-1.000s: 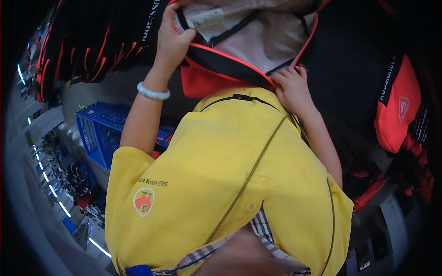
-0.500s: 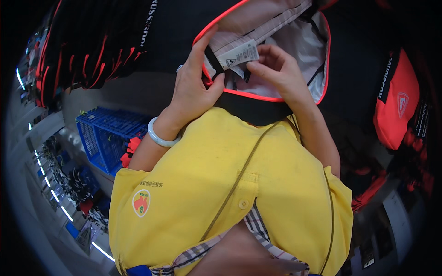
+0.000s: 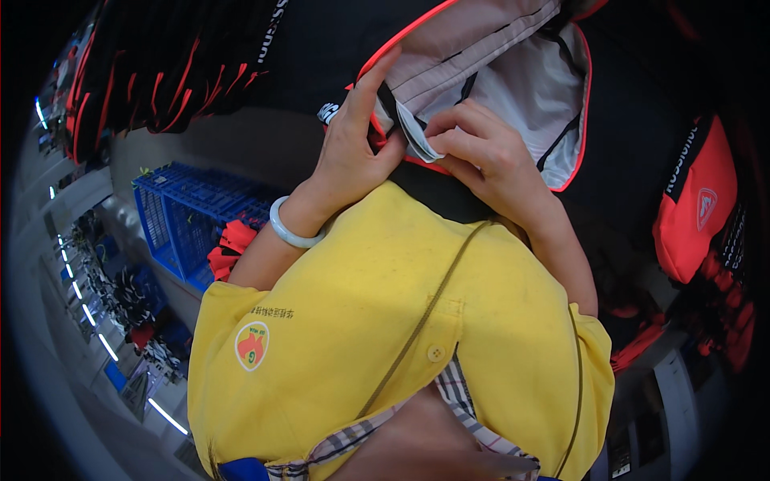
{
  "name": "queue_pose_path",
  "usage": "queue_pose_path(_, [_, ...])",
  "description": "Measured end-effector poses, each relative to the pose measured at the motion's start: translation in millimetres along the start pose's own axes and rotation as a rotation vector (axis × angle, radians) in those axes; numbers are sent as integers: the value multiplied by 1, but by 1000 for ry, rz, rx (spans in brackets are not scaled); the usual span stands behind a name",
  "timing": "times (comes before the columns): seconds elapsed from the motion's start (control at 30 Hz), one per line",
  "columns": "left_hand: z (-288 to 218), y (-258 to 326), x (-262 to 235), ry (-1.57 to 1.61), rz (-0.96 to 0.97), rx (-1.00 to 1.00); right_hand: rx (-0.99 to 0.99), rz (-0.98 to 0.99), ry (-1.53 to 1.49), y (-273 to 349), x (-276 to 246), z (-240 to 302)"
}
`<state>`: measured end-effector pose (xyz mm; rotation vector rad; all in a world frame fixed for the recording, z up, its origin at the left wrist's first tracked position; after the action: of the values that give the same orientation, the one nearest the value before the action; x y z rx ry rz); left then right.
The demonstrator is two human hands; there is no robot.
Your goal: Inspecting and tagging red backpacks on a factory table, checking zippers and compartments.
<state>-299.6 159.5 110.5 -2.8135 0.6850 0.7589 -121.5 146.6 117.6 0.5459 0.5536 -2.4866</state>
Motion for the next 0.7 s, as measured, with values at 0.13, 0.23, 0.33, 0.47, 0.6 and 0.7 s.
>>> queue_pose_path(0.13, [1, 1, 2, 56, 14, -19, -44, 6, 46, -8, -3, 4])
queue_pose_path(0.23, [-1, -2, 3, 20, 32, -7, -82, -16, 107, -9, -1, 2])
queue_pose_path(0.33, [-4, -4, 5, 57, 13, 14, -60, -66, 84, -7, 2, 0])
queue_pose_path(0.47, [-3, -5, 3, 7, -18, 74, 59, -73, 56, 2, 7, -7])
queue_pose_path(0.6, [-4, -6, 2, -45, -52, 125, -47, -169, 123, -2, 5, -3])
queue_pose_path(0.7, [-2, -7, 3, 14, 11, 18, -89, -66, 223, -1, 7, -1])
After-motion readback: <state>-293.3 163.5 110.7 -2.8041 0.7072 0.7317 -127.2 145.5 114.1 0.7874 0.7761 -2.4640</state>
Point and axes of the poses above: each hand's wrist, its own y-axis away from the middle knuckle, its own x-axis out of the palm, z = x × y, the point moved 4 cm from there along -y, towards the middle knuckle, and after that the axes turned 8 degrees about z, right-handed, at the moved point
